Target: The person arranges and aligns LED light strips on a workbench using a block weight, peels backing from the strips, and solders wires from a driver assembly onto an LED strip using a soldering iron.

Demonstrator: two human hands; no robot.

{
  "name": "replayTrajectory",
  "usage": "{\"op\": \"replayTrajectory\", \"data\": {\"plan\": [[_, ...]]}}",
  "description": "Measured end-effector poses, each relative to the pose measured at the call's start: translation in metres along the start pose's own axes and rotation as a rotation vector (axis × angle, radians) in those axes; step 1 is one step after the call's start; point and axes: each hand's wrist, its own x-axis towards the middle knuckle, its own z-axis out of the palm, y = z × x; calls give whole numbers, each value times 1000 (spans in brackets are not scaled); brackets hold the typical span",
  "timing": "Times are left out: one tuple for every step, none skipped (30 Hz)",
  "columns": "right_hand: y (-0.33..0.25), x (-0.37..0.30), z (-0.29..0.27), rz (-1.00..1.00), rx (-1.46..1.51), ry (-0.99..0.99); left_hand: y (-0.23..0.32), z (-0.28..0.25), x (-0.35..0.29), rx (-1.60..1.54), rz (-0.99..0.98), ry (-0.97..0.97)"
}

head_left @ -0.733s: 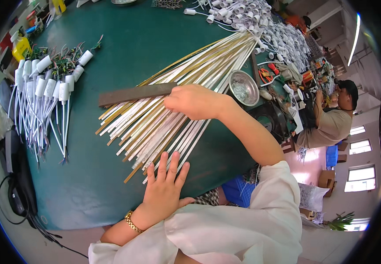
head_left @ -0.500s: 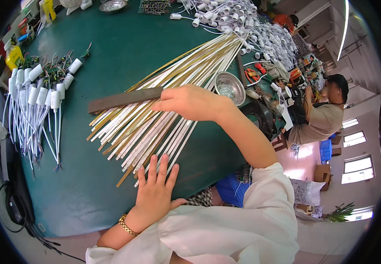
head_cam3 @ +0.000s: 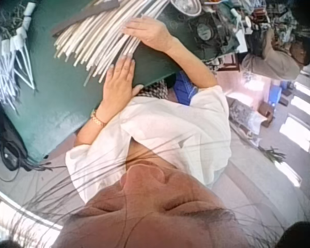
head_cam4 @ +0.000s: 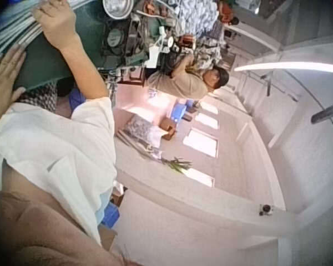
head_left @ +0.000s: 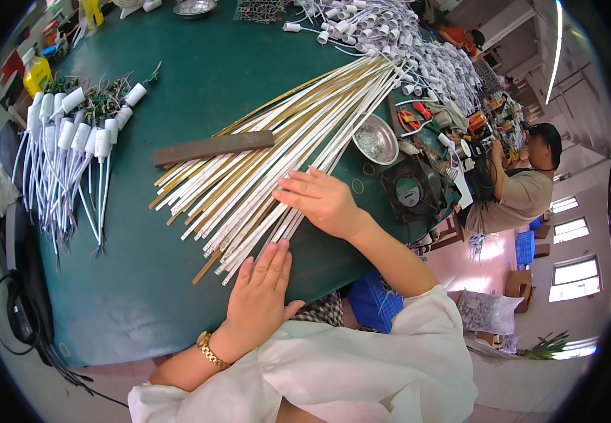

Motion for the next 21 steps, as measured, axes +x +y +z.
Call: {"op": "replayTrajectory", "data": {"plan": [[-5,-7,5,51,1,-49,1,1,-2,49,42,17],[-8,-16,7,102,30,-81,4,2,-3,43,54,51],[-10,-20,8,102,38,-81,5,1,-3,43,48,46],[-12,-25,10,127,22,-95,6,1,-3,38,41,82],[-13,-29,11,152,7,-110,7,1,-4,33,33,116],[-14,-29,10,150,17,-110,8,2,-5,34,25,110],[-14,-29,9,140,78,-170,9,4,-7,36,61,104],[-15,-28,6,129,140,-230,10,6,-9,37,97,98],[-15,-28,1,126,148,-230,11,8,-13,38,89,93],[-16,-25,-4,136,209,-330,12,9,-17,28,177,183],[-15,-23,-10,143,270,-430,13,10,-20,19,265,273],[-11,-24,-15,130,254,-605,16,8,-18,65,246,298],[-12,-26,-18,124,261,-602,18,4,-18,70,239,294],[-15,-27,-20,124,279,-604,19,-3,-18,71,107,187],[-16,-27,-23,126,293,-605,19,-8,-16,70,-21,81],[-16,-27,-24,115,269,-658,16,-3,-16,31,-115,13],[-16,-27,-22,112,271,-654,13,0,-17,36,-118,13],[-15,-29,-21,101,255,-662,11,2,-18,20,-112,-3],[-15,-30,-21,91,239,-670,10,3,-18,3,-105,-19],[-15,-29,-21,89,239,-668,10,2,-18,6,-106,-18],[-15,-29,-21,90,249,-657,11,0,-18,60,-111,-35]]}}
